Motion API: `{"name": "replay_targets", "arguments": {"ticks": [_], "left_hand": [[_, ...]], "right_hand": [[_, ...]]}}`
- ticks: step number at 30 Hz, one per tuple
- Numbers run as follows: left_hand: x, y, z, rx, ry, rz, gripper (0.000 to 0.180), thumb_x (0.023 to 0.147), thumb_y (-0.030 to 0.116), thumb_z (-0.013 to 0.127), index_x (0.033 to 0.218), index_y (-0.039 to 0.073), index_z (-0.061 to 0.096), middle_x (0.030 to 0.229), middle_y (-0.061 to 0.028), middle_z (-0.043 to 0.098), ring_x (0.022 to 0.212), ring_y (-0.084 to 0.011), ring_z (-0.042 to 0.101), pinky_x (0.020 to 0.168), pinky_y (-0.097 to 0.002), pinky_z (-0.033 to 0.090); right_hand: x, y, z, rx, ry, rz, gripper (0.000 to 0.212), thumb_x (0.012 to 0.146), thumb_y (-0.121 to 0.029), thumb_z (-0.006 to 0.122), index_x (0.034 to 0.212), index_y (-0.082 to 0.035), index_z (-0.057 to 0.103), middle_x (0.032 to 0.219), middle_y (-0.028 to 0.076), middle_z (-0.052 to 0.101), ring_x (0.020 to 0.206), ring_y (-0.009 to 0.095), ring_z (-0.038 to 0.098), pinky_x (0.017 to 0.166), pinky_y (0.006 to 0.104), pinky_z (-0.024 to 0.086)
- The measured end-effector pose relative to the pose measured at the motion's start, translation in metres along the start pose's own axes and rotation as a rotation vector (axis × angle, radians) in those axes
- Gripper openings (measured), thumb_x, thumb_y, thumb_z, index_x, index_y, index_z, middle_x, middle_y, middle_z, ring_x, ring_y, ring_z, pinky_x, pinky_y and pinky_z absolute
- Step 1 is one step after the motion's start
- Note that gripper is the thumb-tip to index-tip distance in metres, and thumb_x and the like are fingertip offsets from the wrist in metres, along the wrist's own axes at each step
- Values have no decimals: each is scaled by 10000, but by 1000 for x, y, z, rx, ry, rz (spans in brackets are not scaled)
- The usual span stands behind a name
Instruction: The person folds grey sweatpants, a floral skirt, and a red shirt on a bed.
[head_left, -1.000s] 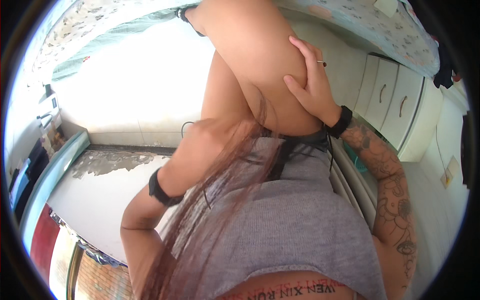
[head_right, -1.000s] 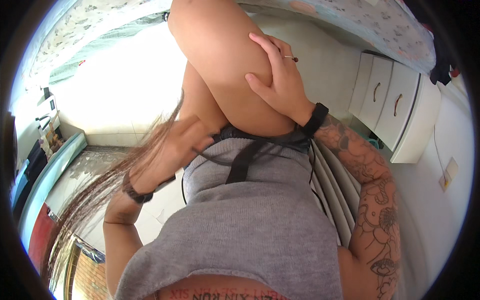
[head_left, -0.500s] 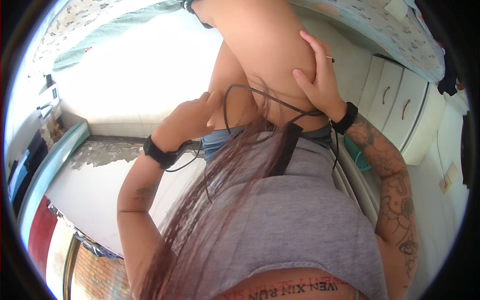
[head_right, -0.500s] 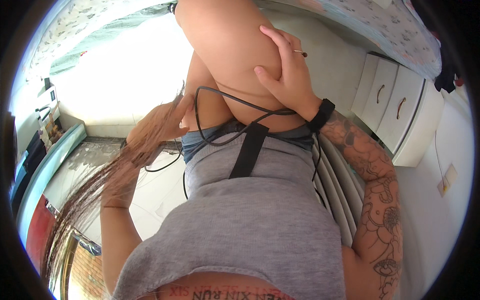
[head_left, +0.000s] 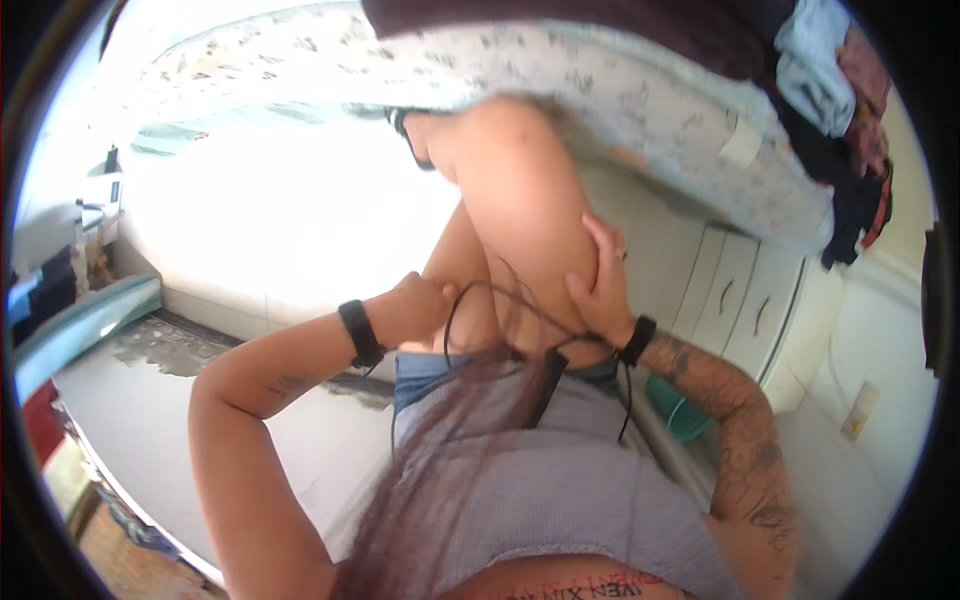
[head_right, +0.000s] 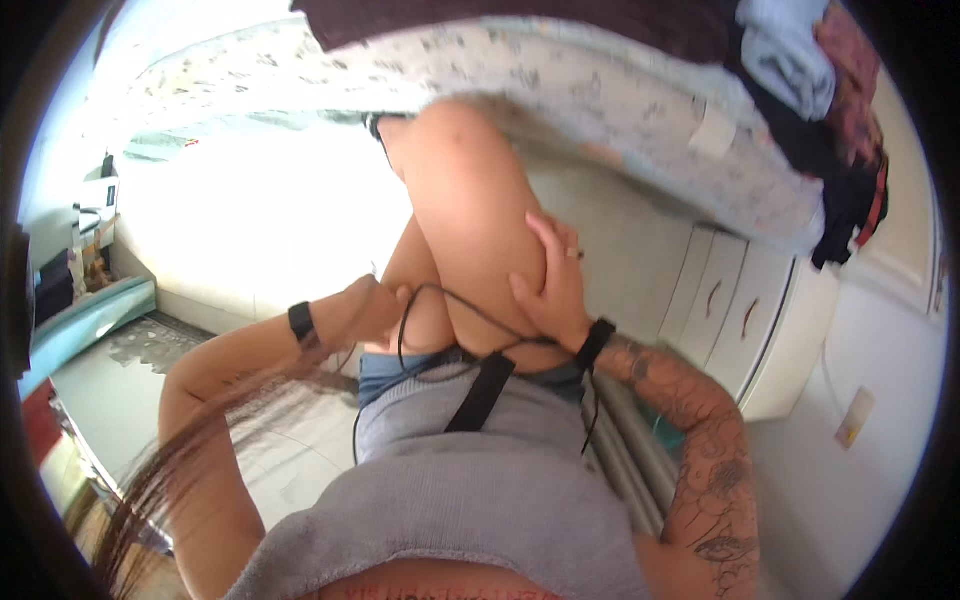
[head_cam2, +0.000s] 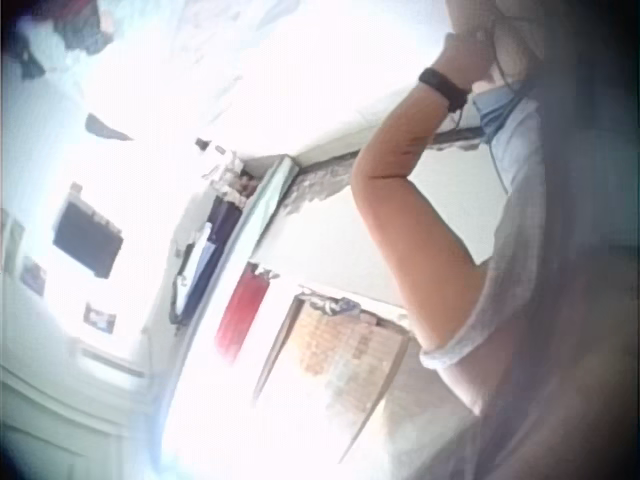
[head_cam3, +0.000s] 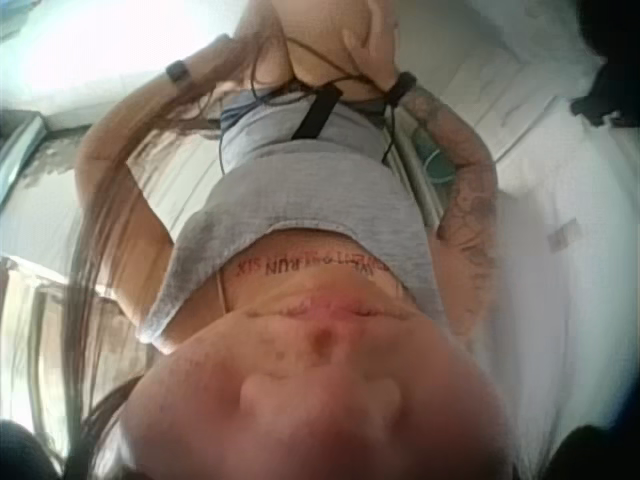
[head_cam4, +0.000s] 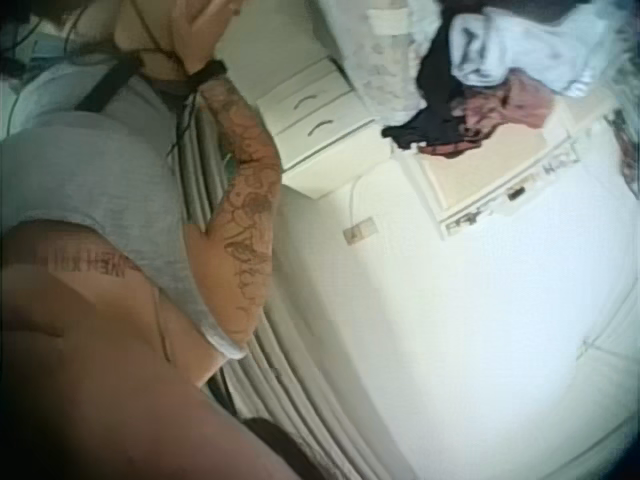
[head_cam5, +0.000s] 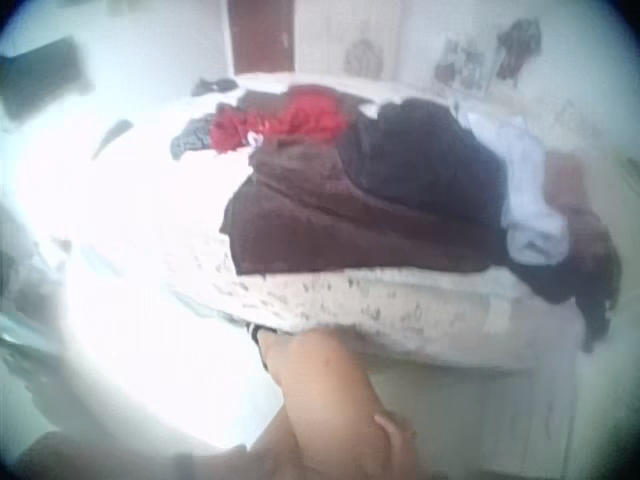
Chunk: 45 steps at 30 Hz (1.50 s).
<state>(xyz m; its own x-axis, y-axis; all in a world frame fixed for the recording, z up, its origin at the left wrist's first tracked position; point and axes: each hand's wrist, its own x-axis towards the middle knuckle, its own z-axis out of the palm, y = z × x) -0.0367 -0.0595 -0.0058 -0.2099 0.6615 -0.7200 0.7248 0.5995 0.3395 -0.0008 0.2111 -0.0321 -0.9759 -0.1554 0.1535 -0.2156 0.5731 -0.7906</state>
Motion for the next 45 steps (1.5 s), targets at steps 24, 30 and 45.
{"name": "replay_targets", "arguments": {"ticks": [24,30,45], "left_hand": [[0,-31,28,-81,185,340,516,776,358,661,1102,-13,512,1003,-208,613,866,-381,615,728,-440,507],[-22,-60,45,-175,126,277,479,799,389,641,1142,84,506,906,-192,635,848,-399,612,761,-461,489],[-92,-302,-296,-91,1631,-578,596,753,134,673,1294,204,434,1324,-257,327,1046,-413,553,857,-429,501]], "right_hand": [[345,-88,45,-1507,-225,118,667,921,-378,463,1489,-227,147,1490,301,78,1357,495,108,1072,622,88],[331,-92,43,-1486,-205,-96,1300,476,-704,736,1462,-52,196,1430,394,113,1345,517,110,1073,613,77],[297,-73,25,-927,1,-418,1045,608,-668,672,1390,-45,367,1457,305,194,1385,402,127,1141,495,59]]}}
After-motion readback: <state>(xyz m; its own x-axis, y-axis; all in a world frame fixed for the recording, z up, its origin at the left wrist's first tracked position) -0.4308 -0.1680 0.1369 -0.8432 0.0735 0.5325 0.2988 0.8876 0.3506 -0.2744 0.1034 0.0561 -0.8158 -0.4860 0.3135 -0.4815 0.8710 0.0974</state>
